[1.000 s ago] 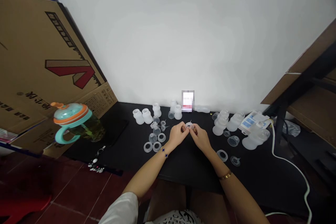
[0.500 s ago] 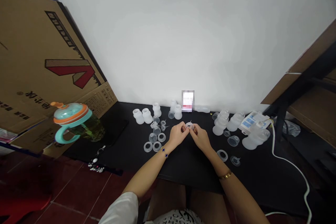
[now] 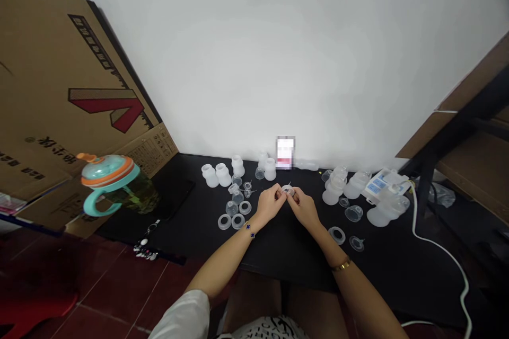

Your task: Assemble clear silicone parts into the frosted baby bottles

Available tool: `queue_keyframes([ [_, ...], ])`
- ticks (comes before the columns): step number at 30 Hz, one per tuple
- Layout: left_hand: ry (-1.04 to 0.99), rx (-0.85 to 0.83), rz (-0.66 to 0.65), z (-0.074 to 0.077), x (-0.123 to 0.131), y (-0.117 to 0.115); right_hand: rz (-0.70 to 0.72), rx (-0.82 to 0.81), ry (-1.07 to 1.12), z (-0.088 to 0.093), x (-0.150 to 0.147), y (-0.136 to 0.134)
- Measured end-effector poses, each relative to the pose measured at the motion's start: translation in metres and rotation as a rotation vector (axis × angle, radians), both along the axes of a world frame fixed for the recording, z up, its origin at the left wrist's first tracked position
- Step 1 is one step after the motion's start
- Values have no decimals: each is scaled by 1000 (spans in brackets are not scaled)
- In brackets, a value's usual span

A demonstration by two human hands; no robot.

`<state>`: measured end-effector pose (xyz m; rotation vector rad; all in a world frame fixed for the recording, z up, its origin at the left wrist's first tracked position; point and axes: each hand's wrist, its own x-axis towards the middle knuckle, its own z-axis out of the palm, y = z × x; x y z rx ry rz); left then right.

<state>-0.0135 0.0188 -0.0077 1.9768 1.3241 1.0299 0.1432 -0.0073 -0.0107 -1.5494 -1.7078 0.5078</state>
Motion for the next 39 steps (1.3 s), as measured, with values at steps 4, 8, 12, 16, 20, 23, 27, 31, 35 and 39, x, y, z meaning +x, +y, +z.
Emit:
queue_keyframes([
  [4,2,3,-6,0,0,0,2,-4,-9,-1,0,0],
  [8,17,-2,0,1,0,0,-2,2,-20,-1,0,0],
  [12,32,-16,2,2,0,0,2,8,-18,-1,0,0],
  [16,27,-17,4,1,0,0,7,13,-16,-1,0,0],
  [20,7,0,-6,0,0,0,10,4,-12,0,0,0],
  [23,5,-2,-6,0,0,0,9,1,-10,-1,0,0],
  [27,10,-7,-7,0,-1,0,6,2,-18,-1,0,1],
  [31,-1,2,-10,-1,-1,0,10,3,-16,0,0,0],
  [35,-6,5,-5,-1,0,0,11,-4,-12,0,0,0],
  [39,-5,-2,-5,0,0,0,12,-16,-5,0,0,1],
])
